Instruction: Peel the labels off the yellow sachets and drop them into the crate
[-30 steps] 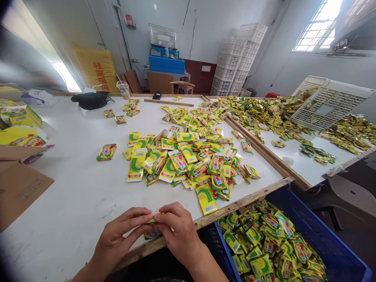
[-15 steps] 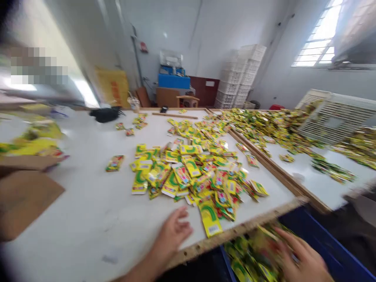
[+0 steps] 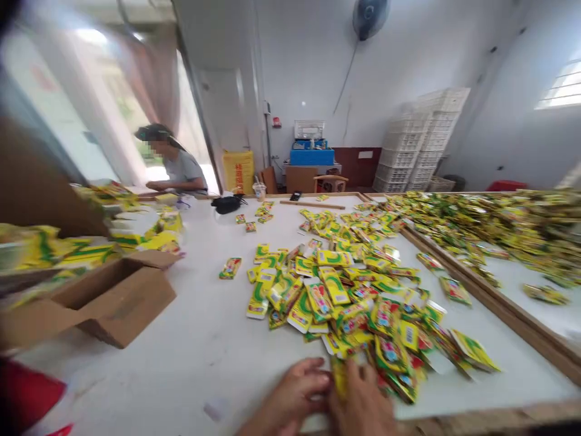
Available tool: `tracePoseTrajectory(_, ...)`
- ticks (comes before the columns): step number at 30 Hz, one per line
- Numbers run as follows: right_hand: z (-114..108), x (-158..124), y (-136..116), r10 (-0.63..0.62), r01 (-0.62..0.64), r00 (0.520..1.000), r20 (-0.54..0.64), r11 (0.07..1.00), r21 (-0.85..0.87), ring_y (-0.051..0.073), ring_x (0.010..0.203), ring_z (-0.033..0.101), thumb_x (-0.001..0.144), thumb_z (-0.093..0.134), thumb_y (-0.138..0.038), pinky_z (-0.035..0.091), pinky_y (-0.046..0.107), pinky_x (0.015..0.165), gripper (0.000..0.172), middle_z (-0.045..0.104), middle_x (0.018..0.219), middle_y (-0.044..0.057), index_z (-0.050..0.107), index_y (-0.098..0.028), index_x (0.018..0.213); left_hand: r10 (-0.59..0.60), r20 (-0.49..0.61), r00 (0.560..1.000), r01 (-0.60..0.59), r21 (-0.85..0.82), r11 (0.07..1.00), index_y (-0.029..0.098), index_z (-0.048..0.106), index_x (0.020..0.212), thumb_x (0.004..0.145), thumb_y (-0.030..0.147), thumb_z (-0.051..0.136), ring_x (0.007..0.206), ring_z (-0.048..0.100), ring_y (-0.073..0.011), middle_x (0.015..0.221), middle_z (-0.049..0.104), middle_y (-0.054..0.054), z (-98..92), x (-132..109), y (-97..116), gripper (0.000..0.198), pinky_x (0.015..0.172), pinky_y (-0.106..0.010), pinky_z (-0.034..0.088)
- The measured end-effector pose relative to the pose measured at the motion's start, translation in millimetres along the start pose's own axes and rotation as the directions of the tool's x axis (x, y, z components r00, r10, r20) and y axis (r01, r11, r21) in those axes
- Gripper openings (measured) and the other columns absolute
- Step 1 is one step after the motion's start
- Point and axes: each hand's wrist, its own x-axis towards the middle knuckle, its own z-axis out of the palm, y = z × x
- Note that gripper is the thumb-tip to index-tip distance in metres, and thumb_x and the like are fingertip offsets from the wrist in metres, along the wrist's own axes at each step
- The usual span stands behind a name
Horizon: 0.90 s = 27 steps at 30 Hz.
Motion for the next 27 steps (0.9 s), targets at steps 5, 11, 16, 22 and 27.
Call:
tracePoseTrajectory(5,29,-3,-23,-0.097,-0.242,0.879,0.467,0.753,0.612,0.027,0.099,0.065,0.083,0.064,-0.036,0.051,0.034,0.082,0.033,0.071,0.104,0.007,0.069,-0.023,0.113,0.235,-0.090,0.968,-0.228,0.087,0.970,0.021,0.047,0.136,0.075,0.040,0.075,0.109,0.066,-0.0276,0.119,0.068,-0.012,-41.5,-32,23,0.070,0.090,-0.037,0.052)
tracePoseTrajectory(11,46,-8,-32,-0.081,-0.315,0.883,0.462,0.628,0.712,0.026,0.095,0.064,0.085,0.067,-0.044,0.049,0.036,0.085,0.032,0.073,0.095,0.008,0.076,-0.019,0.104,0.534,-0.120,0.837,-0.418,0.488,0.766,0.029,0.059,0.124,0.073,0.039,0.077,0.091,0.071,-0.0245,0.106,0.074,-0.003,-86.1,-57,14,0.055,0.082,-0.033,0.057)
tracePoseTrajectory(16,44,-9,-30,0.029,-0.374,0.895,0.446,0.595,0.712,0.015,0.071,0.058,0.076,0.078,-0.040,0.046,0.026,0.068,0.027,0.072,0.079,0.005,0.079,-0.018,0.090,0.419,-0.118,0.900,-0.318,0.481,0.817,0.031,0.067,0.120,0.086,0.045,0.063,0.122,0.056,-0.0254,0.124,0.068,-0.001,-98.5,-64,6,0.036,0.106,-0.034,0.041)
tracePoseTrajectory(22,41,-11,-32,-0.084,-0.453,0.823,0.562,0.501,0.737,0.015,0.065,0.058,0.075,0.078,-0.037,0.046,0.025,0.056,0.027,0.067,0.074,0.005,0.076,-0.013,0.087,0.147,-0.023,0.989,-0.131,0.336,0.933,0.022,0.075,0.100,0.079,0.039,0.071,0.102,0.061,-0.0260,0.100,0.075,-0.005,-82.4,-75,38,0.028,0.093,-0.034,0.043)
tracePoseTrajectory(27,35,-15,-28,-0.089,-0.506,0.787,0.610,0.473,0.721,0.012,0.066,0.054,0.069,0.079,-0.024,0.045,0.022,0.059,0.020,0.064,0.080,0.001,0.074,-0.016,0.087,0.126,0.031,0.992,-0.129,0.366,0.922,0.018,0.075,0.079,0.079,0.038,0.070,0.083,0.059,-0.0215,0.079,0.072,-0.004,-71.4,-76,47,0.020,0.084,-0.032,0.042)
